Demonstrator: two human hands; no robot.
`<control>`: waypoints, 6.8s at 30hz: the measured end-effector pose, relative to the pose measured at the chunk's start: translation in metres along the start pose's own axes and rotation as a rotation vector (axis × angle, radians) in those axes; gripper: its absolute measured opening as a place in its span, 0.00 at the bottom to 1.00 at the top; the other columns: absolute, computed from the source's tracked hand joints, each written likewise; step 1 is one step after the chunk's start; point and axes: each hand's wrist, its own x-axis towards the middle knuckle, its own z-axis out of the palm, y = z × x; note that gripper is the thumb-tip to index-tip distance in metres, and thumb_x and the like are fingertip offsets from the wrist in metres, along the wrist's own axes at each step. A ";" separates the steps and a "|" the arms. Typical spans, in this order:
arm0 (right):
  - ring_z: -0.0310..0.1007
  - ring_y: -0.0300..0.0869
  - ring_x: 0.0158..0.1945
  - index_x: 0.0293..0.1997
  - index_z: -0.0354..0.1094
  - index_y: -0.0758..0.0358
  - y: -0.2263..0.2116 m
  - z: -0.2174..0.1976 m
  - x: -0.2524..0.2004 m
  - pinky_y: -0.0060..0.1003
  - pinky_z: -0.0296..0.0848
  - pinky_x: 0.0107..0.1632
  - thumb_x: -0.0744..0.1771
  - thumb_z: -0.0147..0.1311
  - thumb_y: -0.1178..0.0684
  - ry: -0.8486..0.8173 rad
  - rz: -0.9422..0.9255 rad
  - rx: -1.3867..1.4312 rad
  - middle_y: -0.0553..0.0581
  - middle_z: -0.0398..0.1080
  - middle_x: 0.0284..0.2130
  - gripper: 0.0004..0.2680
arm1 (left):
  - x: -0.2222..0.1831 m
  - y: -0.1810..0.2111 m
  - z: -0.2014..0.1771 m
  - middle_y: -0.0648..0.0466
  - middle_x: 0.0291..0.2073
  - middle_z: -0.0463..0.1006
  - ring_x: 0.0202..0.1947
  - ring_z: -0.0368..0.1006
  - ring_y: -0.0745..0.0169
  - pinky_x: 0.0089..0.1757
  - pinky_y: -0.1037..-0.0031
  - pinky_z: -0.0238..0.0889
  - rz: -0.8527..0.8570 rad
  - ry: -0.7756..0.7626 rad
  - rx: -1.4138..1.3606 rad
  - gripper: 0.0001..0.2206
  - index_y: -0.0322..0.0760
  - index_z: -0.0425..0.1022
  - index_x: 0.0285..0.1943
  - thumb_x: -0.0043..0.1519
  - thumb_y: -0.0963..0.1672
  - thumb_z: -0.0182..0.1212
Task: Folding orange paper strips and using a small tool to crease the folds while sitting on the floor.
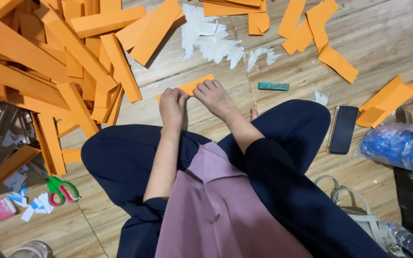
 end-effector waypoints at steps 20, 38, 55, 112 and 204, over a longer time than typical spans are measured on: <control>0.61 0.44 0.35 0.28 0.58 0.59 0.001 -0.020 -0.001 0.33 0.61 0.36 0.66 0.40 0.52 -0.022 0.013 -0.039 0.51 0.56 0.26 0.07 | -0.003 0.006 -0.002 0.58 0.25 0.65 0.35 0.64 0.57 0.40 0.68 0.62 -0.017 -0.046 0.113 0.05 0.46 0.73 0.28 0.52 0.46 0.62; 0.61 0.42 0.31 0.28 0.57 0.56 -0.003 -0.008 -0.006 0.31 0.63 0.32 0.65 0.40 0.52 0.066 0.094 -0.035 0.49 0.55 0.23 0.06 | -0.005 -0.013 0.039 0.61 0.24 0.64 0.33 0.63 0.63 0.32 0.74 0.56 0.579 0.348 0.613 0.02 0.48 0.68 0.29 0.55 0.44 0.52; 0.59 0.39 0.23 0.22 0.60 0.53 -0.010 0.008 -0.017 0.29 0.62 0.27 0.62 0.48 0.53 0.146 0.090 -0.121 0.47 0.54 0.18 0.06 | -0.007 -0.023 0.022 0.63 0.21 0.64 0.27 0.67 0.67 0.30 0.77 0.59 0.630 0.326 0.619 0.03 0.49 0.66 0.28 0.54 0.44 0.54; 0.72 0.54 0.33 0.24 0.68 0.56 0.015 -0.007 0.013 0.46 0.69 0.37 0.58 0.57 0.54 -0.538 1.018 0.519 0.57 0.68 0.20 0.03 | 0.037 0.020 0.017 0.50 0.29 0.77 0.41 0.72 0.47 0.43 0.61 0.63 -0.320 -0.338 0.500 0.01 0.50 0.77 0.25 0.48 0.43 0.62; 0.70 0.48 0.35 0.35 0.68 0.56 0.074 -0.029 -0.052 0.39 0.69 0.30 0.60 0.47 0.60 -0.900 0.571 -0.292 0.57 0.70 0.30 0.06 | 0.028 0.035 -0.014 0.60 0.67 0.30 0.66 0.25 0.51 0.52 0.35 0.34 0.362 -0.427 0.879 0.41 0.48 0.34 0.69 0.51 0.60 0.48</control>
